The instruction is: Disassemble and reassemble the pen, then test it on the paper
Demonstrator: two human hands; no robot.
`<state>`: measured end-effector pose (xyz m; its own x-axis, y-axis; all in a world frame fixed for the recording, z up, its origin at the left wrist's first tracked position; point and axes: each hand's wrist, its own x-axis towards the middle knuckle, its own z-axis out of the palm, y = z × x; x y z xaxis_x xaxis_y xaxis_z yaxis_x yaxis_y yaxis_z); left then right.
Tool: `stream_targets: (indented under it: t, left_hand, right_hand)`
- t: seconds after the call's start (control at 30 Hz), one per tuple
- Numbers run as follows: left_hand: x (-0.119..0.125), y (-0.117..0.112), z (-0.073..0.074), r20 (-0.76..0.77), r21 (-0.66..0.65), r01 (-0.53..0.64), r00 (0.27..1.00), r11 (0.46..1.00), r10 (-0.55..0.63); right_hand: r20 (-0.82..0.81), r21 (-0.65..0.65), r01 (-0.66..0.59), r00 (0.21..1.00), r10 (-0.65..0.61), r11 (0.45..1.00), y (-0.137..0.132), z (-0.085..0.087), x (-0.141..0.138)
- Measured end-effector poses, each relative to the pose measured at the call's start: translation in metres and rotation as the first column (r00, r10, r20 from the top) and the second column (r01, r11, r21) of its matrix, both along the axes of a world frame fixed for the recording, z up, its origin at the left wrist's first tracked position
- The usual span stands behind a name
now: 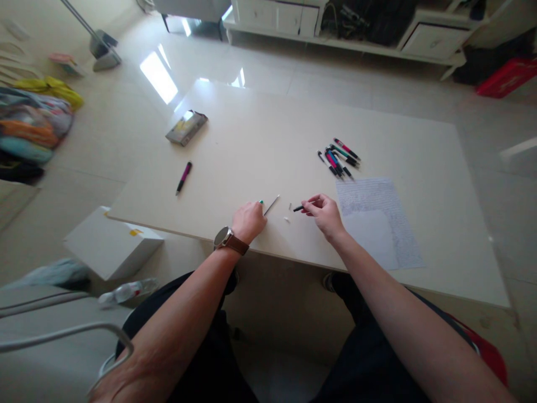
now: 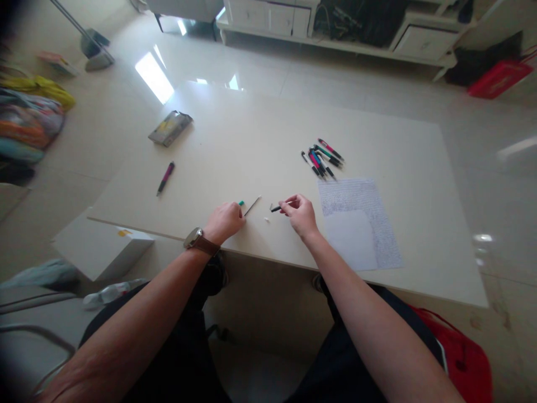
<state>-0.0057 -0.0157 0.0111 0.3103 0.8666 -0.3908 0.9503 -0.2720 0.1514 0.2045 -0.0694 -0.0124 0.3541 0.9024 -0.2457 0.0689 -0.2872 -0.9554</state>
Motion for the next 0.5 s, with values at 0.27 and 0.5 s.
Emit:
stream_targets:
  t: [0.27,0.5]
  left_hand:
    - [-0.0006,0.0001,0.0009,0.026,0.000,0.023,0.999,1.000,-0.023]
    - [0.0048,-0.0008,0.0049,0.322,0.091,0.158,0.929,0.983,-0.179]
  right_hand:
    - [0.024,-0.022,-0.046,0.999,0.047,0.999,-0.0011,0.0006,-0.0002]
    - [-0.012,-0.016,-0.132,0.991,0.132,0.991,-0.0020,0.0063,-0.0041]
